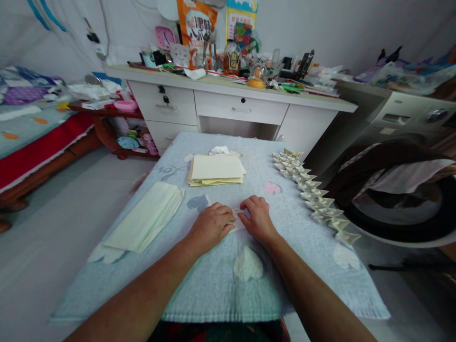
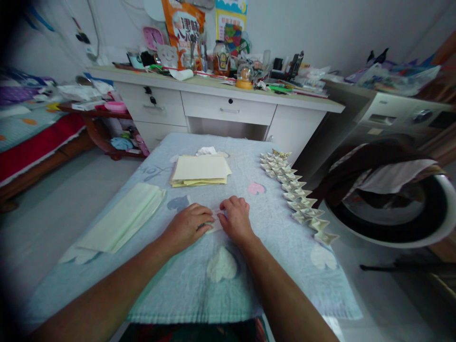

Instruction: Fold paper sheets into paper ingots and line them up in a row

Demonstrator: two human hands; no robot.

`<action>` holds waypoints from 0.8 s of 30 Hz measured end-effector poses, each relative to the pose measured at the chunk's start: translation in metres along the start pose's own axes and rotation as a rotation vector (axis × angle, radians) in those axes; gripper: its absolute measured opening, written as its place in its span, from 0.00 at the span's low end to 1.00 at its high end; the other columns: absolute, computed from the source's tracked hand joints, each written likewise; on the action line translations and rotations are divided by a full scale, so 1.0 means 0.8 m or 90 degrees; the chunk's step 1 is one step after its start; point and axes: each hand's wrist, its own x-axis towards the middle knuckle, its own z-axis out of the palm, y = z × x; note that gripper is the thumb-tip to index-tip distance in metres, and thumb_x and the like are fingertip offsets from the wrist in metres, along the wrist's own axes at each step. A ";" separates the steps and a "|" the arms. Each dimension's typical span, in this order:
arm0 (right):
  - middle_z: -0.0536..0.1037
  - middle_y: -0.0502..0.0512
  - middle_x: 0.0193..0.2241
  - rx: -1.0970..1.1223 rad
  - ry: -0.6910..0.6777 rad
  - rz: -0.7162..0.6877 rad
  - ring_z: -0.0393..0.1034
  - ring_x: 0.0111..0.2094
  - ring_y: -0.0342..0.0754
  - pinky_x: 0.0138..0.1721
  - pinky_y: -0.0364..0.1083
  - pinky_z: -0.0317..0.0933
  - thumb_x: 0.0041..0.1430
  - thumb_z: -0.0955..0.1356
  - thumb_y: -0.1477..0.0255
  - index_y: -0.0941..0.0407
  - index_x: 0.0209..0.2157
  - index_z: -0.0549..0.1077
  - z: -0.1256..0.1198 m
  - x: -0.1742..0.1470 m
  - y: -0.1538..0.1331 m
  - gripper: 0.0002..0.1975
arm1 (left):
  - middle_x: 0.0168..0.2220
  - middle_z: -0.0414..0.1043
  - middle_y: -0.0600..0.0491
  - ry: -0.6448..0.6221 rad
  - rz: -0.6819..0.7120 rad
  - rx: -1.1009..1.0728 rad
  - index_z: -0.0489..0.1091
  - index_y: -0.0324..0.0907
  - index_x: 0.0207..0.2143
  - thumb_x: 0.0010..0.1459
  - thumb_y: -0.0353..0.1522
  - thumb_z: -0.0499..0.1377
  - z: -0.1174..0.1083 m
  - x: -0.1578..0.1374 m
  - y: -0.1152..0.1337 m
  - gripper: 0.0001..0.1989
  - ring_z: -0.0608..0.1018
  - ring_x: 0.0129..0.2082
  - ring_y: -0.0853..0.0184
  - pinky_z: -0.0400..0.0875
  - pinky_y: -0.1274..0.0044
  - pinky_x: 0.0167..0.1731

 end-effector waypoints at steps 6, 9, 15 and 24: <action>0.69 0.55 0.43 -0.028 -0.047 -0.105 0.57 0.44 0.52 0.45 0.50 0.50 0.58 0.65 0.76 0.49 0.47 0.74 -0.006 -0.007 -0.008 0.16 | 0.37 0.75 0.50 -0.029 0.004 0.061 0.74 0.40 0.35 0.59 0.30 0.58 0.003 0.000 0.006 0.05 0.73 0.41 0.63 0.67 0.71 0.44; 0.70 0.56 0.43 -0.057 -0.069 -0.110 0.57 0.44 0.52 0.45 0.50 0.49 0.60 0.65 0.74 0.49 0.49 0.73 -0.007 -0.009 -0.011 0.16 | 0.38 0.74 0.50 -0.018 -0.014 0.088 0.73 0.40 0.35 0.59 0.31 0.58 0.005 -0.001 0.010 0.05 0.72 0.41 0.62 0.67 0.71 0.45; 0.71 0.54 0.43 -0.119 -0.091 -0.124 0.56 0.45 0.53 0.46 0.52 0.47 0.62 0.65 0.69 0.46 0.49 0.72 -0.014 -0.011 -0.016 0.14 | 0.39 0.74 0.49 -0.015 -0.039 0.130 0.72 0.39 0.38 0.60 0.29 0.55 0.008 -0.004 0.018 0.07 0.72 0.41 0.61 0.68 0.70 0.44; 0.72 0.55 0.43 -0.150 -0.097 -0.104 0.57 0.45 0.54 0.47 0.53 0.47 0.62 0.65 0.67 0.45 0.49 0.73 -0.026 -0.010 -0.004 0.14 | 0.41 0.74 0.49 -0.047 -0.065 0.137 0.72 0.42 0.39 0.59 0.31 0.56 0.006 -0.005 0.020 0.07 0.72 0.44 0.60 0.69 0.70 0.44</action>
